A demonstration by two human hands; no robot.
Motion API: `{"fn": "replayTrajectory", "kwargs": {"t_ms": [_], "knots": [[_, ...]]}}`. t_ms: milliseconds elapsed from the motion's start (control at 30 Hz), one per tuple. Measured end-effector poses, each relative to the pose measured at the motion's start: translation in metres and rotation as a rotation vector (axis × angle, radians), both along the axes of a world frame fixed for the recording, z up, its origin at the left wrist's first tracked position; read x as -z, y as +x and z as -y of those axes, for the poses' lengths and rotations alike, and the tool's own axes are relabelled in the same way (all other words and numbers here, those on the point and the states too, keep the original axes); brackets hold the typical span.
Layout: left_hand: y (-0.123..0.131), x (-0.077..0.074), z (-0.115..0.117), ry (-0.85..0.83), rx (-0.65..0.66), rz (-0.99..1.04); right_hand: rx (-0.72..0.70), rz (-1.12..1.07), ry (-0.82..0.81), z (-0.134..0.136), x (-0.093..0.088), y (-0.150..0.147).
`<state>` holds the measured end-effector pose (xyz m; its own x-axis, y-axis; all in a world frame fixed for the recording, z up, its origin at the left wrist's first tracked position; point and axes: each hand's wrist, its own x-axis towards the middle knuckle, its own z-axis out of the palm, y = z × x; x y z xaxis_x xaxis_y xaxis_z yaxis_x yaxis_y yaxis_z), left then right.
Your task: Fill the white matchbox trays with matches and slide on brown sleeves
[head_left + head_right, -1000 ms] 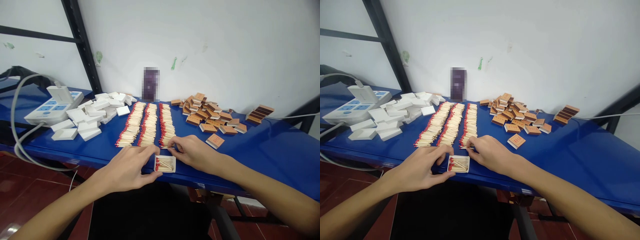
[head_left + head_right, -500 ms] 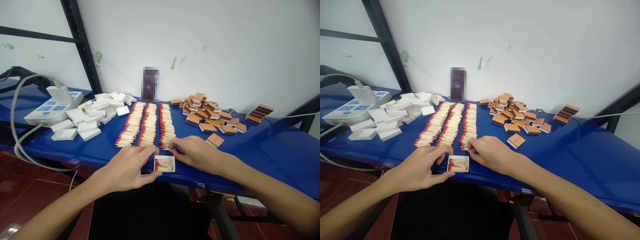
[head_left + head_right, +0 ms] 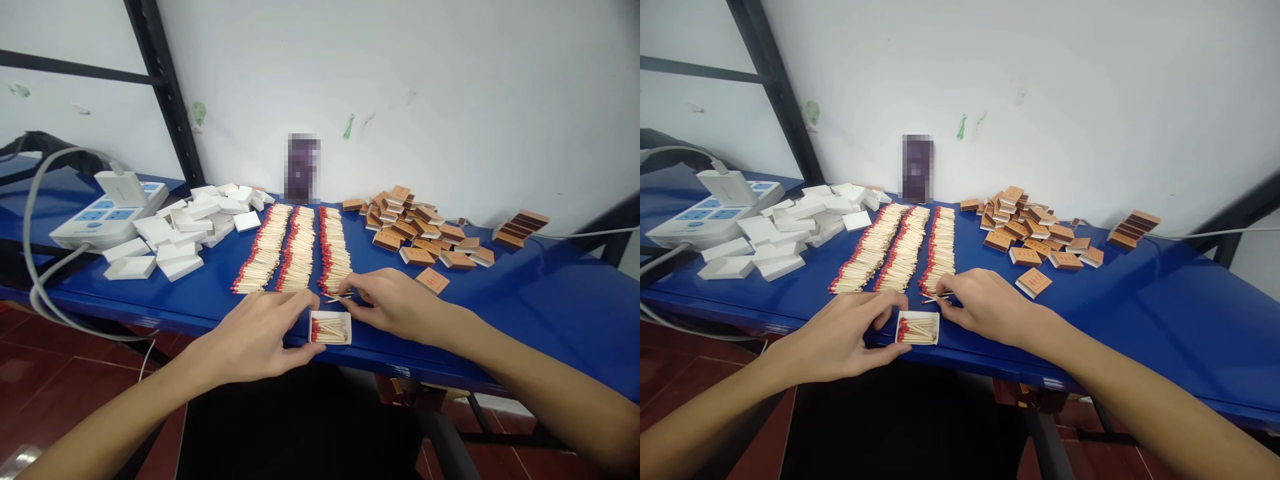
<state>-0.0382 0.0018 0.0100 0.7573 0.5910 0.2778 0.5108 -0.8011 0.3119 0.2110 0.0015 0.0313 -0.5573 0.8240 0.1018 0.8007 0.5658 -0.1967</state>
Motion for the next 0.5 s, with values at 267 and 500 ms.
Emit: {"fn": "replayTrajectory", "kwargs": {"t_ms": [267,500], "knots": [[-0.0005,0.0006,0.0000,-0.002,0.002,-0.001,0.057,-0.035,-0.121,-0.0003,-0.0038,-0.0023],[-0.0008,0.0001,0.0005,0.000,-0.001,-0.003,0.035,0.032,-0.158,0.0005,-0.0041,0.0044]]}}
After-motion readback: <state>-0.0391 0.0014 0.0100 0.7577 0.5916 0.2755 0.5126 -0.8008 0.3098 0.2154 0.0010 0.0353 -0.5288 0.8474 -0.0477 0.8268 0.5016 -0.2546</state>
